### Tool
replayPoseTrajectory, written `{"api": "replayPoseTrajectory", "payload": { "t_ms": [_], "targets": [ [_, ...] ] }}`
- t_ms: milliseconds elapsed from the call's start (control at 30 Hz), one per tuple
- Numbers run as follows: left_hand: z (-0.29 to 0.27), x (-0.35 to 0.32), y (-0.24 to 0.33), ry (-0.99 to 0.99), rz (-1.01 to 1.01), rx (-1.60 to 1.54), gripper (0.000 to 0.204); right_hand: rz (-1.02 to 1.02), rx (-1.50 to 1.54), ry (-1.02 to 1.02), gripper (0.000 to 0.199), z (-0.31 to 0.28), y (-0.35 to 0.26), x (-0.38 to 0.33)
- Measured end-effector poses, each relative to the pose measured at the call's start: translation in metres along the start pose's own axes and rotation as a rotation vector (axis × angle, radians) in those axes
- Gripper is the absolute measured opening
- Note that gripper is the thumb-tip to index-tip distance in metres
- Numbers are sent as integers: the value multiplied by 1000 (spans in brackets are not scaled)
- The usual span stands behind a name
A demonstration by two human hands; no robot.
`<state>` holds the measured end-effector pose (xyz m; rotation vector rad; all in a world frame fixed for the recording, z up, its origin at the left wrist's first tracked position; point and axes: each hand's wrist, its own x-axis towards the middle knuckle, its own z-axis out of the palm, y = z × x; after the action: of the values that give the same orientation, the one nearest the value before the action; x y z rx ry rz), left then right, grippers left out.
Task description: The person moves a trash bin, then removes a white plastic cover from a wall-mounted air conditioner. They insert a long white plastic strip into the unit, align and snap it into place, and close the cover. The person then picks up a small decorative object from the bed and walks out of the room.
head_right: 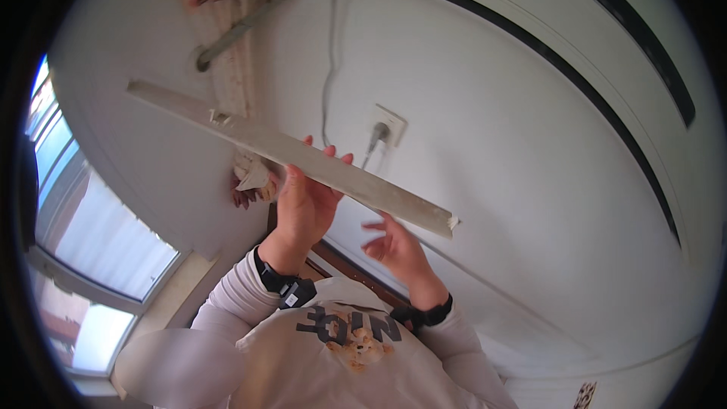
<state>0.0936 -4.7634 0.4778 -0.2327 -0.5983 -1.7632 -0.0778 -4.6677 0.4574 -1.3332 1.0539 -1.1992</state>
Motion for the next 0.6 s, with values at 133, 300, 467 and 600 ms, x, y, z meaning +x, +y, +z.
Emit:
{"api": "replayPoseTrajectory", "payload": {
  "t_ms": [133,300,467,600],
  "targets": [
    [28,2,-31,32,-49,60,66,-487,554,225,97,-14,-26,-4],
    [41,11,-62,67,-103,120,69,-648,532,379,73,-22,-50,-20],
    [36,19,-79,-26,-137,189,67,-677,510,536,41,-48,-64,-35],
    [33,41,-77,-27,-80,297,72,-655,360,704,45,-90,-103,-61]
  ]
}}
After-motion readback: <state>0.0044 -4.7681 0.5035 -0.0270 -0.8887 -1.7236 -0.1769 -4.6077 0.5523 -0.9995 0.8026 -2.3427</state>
